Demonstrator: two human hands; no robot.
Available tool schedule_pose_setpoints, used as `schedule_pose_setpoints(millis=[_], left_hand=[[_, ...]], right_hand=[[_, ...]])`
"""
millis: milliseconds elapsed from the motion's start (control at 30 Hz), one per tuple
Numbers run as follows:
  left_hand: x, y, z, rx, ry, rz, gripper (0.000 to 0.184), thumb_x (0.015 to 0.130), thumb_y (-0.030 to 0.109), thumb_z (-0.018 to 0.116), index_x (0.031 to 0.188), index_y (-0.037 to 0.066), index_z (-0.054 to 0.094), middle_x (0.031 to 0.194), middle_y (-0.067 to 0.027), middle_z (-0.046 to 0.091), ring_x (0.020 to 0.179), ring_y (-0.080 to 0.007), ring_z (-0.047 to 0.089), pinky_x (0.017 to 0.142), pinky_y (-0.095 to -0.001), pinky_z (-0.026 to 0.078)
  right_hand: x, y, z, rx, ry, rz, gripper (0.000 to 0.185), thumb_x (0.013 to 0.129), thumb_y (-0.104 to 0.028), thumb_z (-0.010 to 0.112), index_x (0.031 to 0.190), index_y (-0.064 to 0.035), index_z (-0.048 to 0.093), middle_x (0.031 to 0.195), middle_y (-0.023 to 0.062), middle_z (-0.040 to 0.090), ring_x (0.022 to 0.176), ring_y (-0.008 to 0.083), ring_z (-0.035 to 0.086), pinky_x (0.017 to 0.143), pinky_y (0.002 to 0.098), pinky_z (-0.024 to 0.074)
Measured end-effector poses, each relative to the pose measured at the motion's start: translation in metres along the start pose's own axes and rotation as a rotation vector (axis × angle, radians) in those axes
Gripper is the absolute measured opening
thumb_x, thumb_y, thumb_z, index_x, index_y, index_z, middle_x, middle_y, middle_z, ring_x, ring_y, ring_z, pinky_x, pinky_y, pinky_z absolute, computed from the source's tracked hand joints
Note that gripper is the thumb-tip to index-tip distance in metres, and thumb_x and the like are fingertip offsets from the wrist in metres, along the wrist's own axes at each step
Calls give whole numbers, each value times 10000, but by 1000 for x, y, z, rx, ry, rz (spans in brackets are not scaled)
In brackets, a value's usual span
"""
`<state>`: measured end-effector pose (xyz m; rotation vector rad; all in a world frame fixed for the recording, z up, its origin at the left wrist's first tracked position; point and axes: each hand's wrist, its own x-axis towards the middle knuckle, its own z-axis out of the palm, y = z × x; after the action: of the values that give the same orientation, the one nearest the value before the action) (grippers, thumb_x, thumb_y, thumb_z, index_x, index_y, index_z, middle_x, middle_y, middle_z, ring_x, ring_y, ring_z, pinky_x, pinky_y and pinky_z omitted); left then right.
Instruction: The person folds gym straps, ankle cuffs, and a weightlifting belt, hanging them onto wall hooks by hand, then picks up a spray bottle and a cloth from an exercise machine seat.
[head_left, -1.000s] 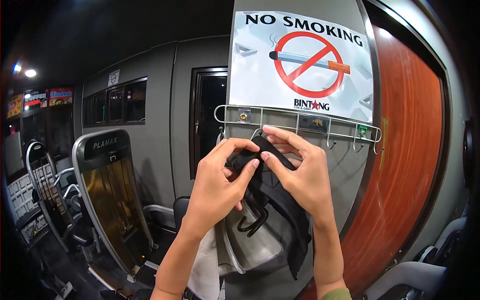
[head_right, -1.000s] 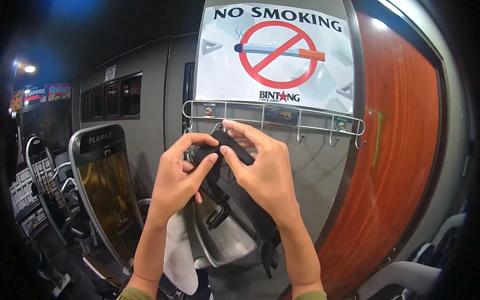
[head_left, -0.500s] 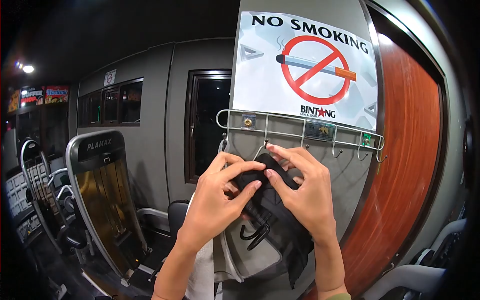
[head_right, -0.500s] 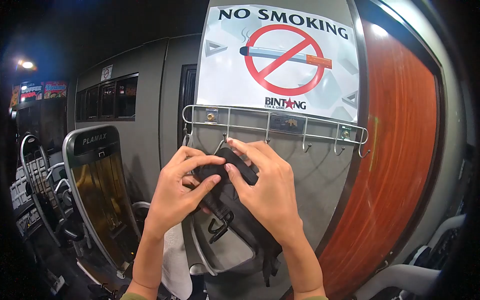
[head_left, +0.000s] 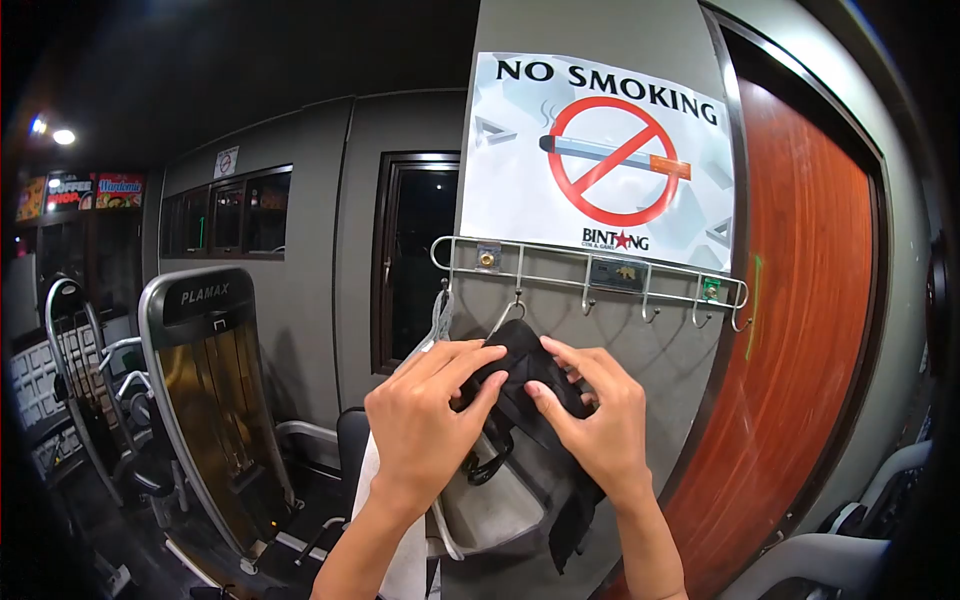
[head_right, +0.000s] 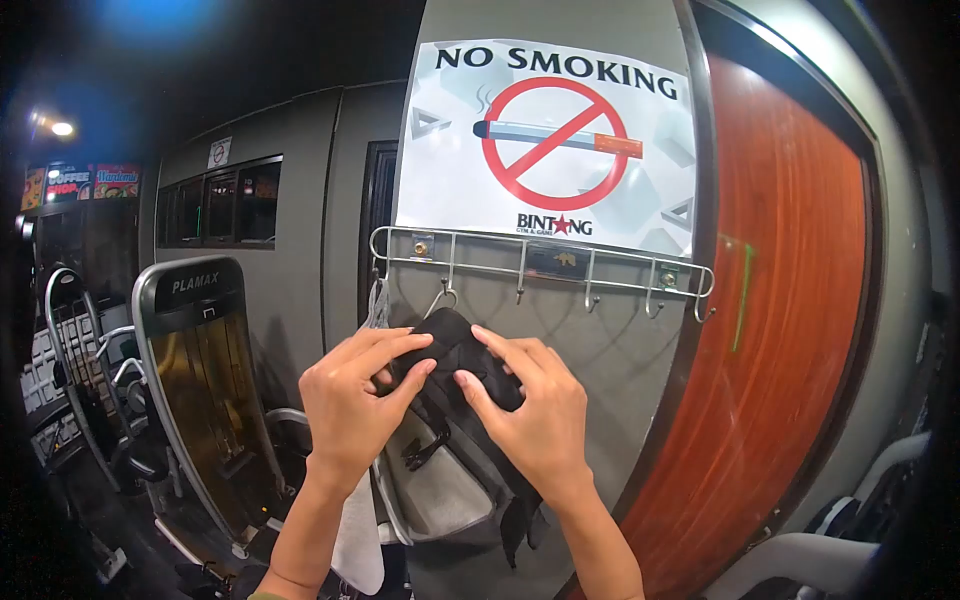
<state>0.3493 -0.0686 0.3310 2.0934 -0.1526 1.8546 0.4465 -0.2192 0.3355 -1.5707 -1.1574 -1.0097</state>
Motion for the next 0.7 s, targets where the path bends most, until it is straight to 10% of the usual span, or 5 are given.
schedule_pose_setpoints(millis=[267,700], left_hand=[[-18,13,-8,193,33,40,261,755,133,783,1013,156,758,1063,2,686,869,-220,565,820,-359,465],[-110,29,-96,302,-178,-193,184,740,126,790,909,123,716,721,-5,559,720,-207,529,703,-337,442]], right_hand=[[-44,-17,-18,-165,148,-219,284,755,-98,777,1036,-128,742,1058,50,631,990,263,601,808,379,509],[-146,-77,37,427,-160,-82,231,770,-87,739,997,-127,721,806,28,618,773,210,590,674,342,499]])
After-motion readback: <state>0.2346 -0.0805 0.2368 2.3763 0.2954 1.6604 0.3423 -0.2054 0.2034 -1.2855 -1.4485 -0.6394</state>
